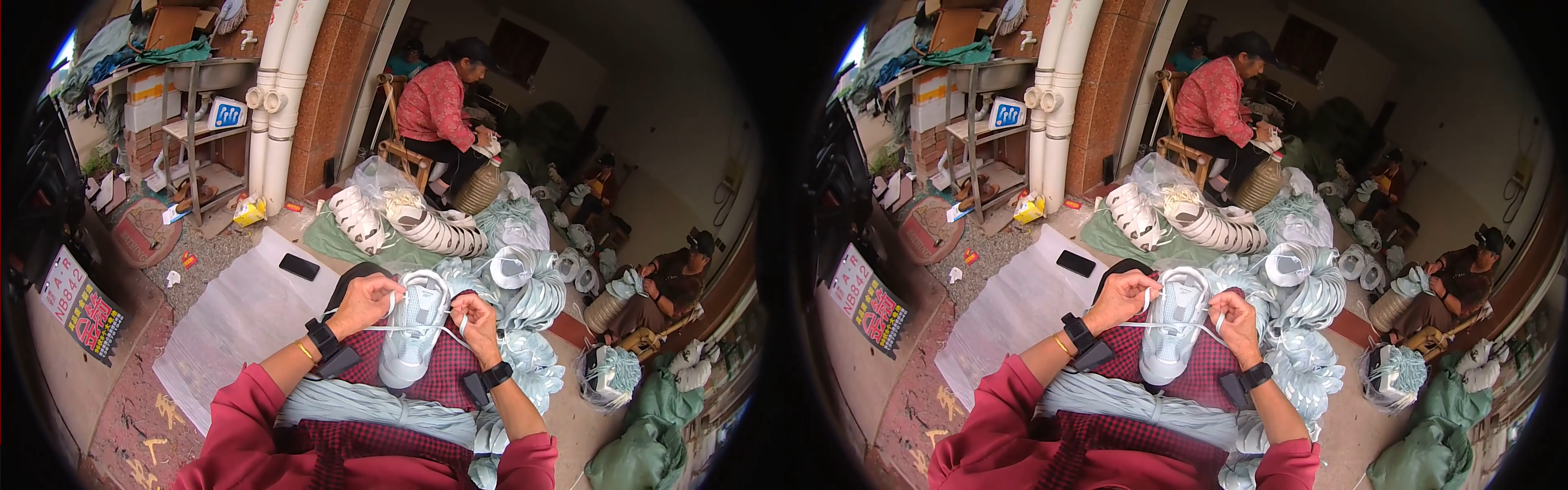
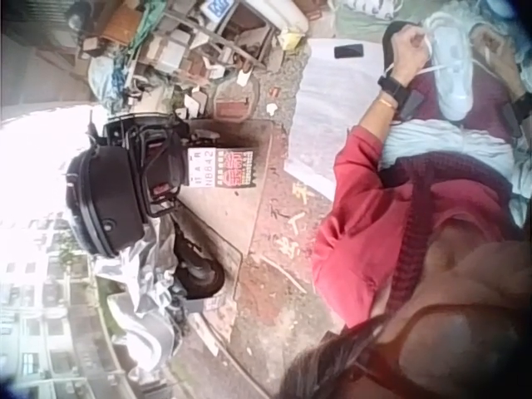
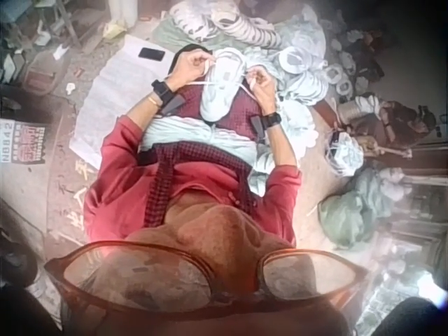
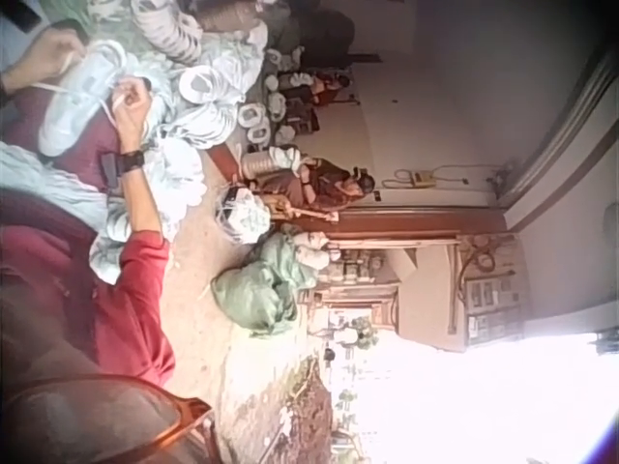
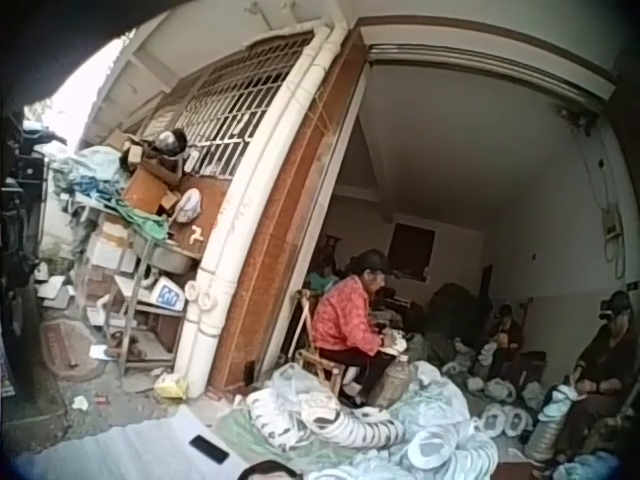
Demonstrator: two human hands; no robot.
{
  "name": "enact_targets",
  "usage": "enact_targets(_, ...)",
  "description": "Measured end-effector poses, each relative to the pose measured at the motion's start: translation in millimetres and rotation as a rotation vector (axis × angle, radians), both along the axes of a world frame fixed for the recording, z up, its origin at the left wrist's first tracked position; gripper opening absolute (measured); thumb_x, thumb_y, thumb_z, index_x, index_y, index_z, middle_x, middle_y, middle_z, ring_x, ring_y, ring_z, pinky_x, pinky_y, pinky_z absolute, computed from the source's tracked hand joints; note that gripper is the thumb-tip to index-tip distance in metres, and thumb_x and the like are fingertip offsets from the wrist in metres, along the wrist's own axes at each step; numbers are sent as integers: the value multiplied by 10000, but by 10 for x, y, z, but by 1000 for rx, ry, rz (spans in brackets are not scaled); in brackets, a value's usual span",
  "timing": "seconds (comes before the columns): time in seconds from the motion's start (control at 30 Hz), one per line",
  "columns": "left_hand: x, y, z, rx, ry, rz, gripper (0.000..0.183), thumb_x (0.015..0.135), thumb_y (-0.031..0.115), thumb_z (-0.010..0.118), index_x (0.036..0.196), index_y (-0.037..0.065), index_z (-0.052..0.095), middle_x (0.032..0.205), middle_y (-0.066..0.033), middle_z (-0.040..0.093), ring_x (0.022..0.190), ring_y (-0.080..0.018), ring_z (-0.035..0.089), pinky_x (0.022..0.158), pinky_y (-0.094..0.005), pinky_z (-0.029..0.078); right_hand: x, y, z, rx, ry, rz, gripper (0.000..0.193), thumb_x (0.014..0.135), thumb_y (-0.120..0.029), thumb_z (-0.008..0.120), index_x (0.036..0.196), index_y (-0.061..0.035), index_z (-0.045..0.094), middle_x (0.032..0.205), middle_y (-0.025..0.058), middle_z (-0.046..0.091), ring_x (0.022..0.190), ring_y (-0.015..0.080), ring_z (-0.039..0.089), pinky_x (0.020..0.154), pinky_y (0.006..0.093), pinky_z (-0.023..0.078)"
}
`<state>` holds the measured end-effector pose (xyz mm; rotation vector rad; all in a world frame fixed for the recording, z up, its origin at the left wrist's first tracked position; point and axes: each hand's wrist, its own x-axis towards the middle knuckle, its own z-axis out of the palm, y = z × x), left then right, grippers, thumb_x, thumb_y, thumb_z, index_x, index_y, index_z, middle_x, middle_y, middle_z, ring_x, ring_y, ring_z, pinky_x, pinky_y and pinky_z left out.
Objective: Lacing a white sneaker as part of the manufacturing process.
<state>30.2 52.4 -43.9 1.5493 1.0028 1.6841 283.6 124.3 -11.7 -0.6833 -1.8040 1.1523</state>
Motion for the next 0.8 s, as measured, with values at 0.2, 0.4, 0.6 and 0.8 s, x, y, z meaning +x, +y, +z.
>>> enact_targets(0.2, 7, -23, -23, -24, -53, -18, 109, 910, 44, 687, 1004, -5, 713, 885, -9, 642, 791, -62, 650, 682, -215, 517, 3, -24, -37, 21, 22, 6, 161, 834, 59, 678, 974, -16, 655, 856, -32, 618, 775, 36, 584, 690, 184, 454)
enact_targets(0.4, 23, -70, -61, -13, -55, -15, 100, 910, 48, 689, 991, -5, 712, 878, -3, 651, 773, -47, 635, 672, -209, 511, 21, -112, -74, -6, 25, -6, 147, 835, 25, 697, 969, -20, 658, 867, -29, 633, 773, 35, 592, 668, 178, 447)
enact_targets(0.6, -11, 64, -74, 14, -77, -10, 83, 887, 14, 697, 968, 5, 713, 849, 17, 664, 726, -22, 577, 632, -191, 468, -39, -176, -57, 55, 65, 49, 125, 896, -88, 675, 987, -27, 615, 850, -29, 621, 727, 11, 578, 570, 165, 397)
enact_targets(0.8, -23, 44, -12, -14, -89, -23, 90, 912, 7, 677, 997, 8, 706, 817, 15, 657, 722, -24, 576, 619, -181, 456, -22, -359, -44, 47, -75, 79, 155, 913, -96, 679, 1001, -41, 563, 885, -25, 594, 739, 25, 570, 656, 181, 467)
